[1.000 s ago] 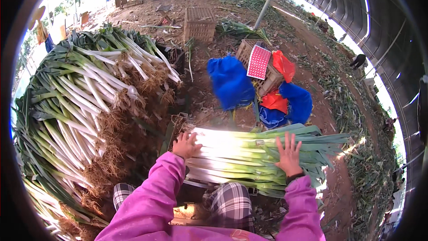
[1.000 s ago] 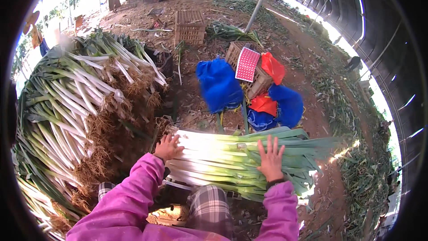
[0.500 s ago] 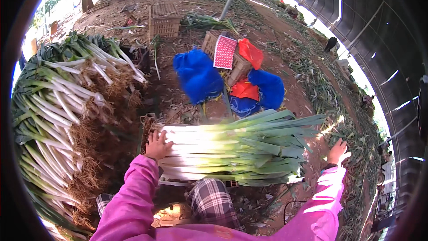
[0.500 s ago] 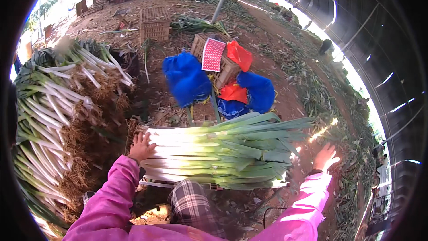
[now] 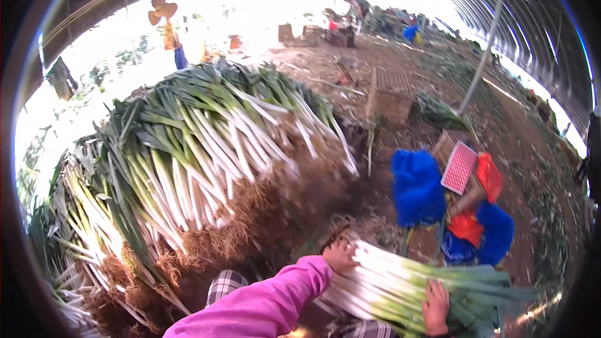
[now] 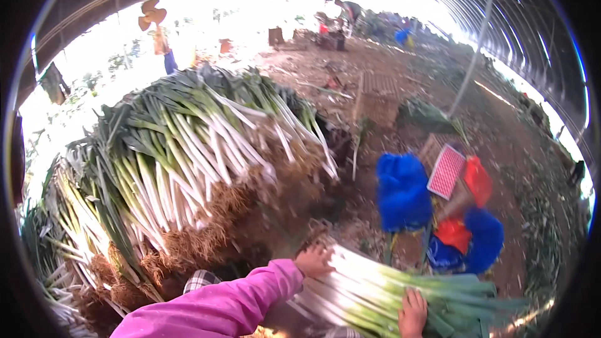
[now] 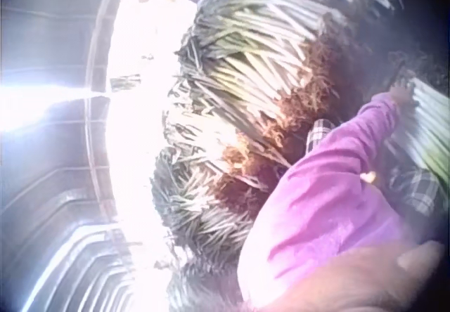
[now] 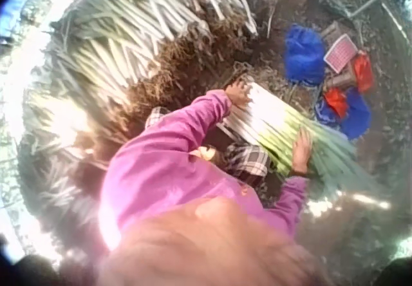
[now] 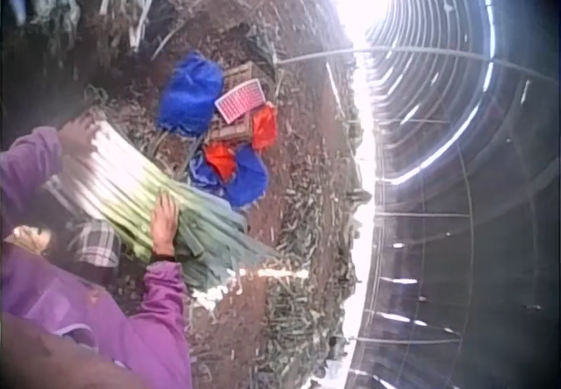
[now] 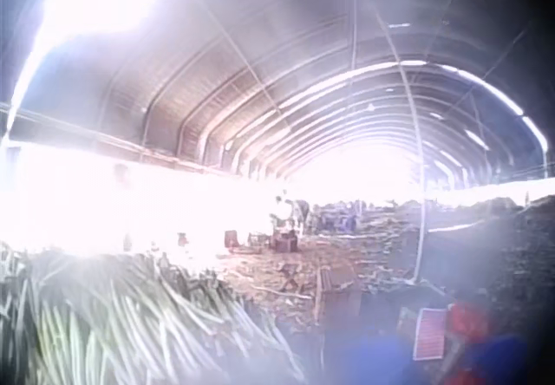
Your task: The person picks individual leeks from a large pile and places them onto a smaller bundle, removing loose leaves by hand. They then align the leeks in the bundle and trim the green tops using a blade.
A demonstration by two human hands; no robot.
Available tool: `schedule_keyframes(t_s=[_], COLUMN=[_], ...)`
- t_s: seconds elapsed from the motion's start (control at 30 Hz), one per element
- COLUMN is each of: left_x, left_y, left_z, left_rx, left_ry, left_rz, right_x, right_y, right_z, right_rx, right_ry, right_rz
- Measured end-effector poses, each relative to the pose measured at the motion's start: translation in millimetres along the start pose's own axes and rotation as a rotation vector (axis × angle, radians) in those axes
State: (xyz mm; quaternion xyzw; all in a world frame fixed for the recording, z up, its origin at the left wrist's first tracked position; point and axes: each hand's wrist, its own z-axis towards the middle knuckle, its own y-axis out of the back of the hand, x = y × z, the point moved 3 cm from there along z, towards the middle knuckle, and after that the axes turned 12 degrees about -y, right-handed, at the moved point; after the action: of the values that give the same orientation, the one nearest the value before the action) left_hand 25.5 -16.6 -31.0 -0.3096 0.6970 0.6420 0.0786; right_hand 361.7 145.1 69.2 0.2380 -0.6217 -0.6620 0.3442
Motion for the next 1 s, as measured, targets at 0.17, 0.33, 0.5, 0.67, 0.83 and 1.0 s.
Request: schedule_keyframes(t_s=[0.17,0.33,0.5,0.67,0.83,1.0], left_x=[51,171,256,291,319,340], left_y=[156,306,367,388,403,406], left_z=[-17,-22,3,32,61,71], left_rx=[-0.462,-0.775,-0.732,-0.542,-0.507,-0.546], left_ry=[-0.155,0.128,0.291,0.459,0.367,0.295], left_rz=[0.181,0.434,0.746,0.867,0.876,0.846], right_x=[26,15,35,32,40,45], right_y=[15,9,21,23,28,29], right_z=[0,4,17,11,15,19], right_rx=[-0.049,-0.105,-0.026,0.000,-0.022,0.017], right_ry=[0.145,0.123,0.057,-0.013,0.018,0.010], right_rz=[-0.020,0.044,0.054,0.055,-0.061,-0.066])
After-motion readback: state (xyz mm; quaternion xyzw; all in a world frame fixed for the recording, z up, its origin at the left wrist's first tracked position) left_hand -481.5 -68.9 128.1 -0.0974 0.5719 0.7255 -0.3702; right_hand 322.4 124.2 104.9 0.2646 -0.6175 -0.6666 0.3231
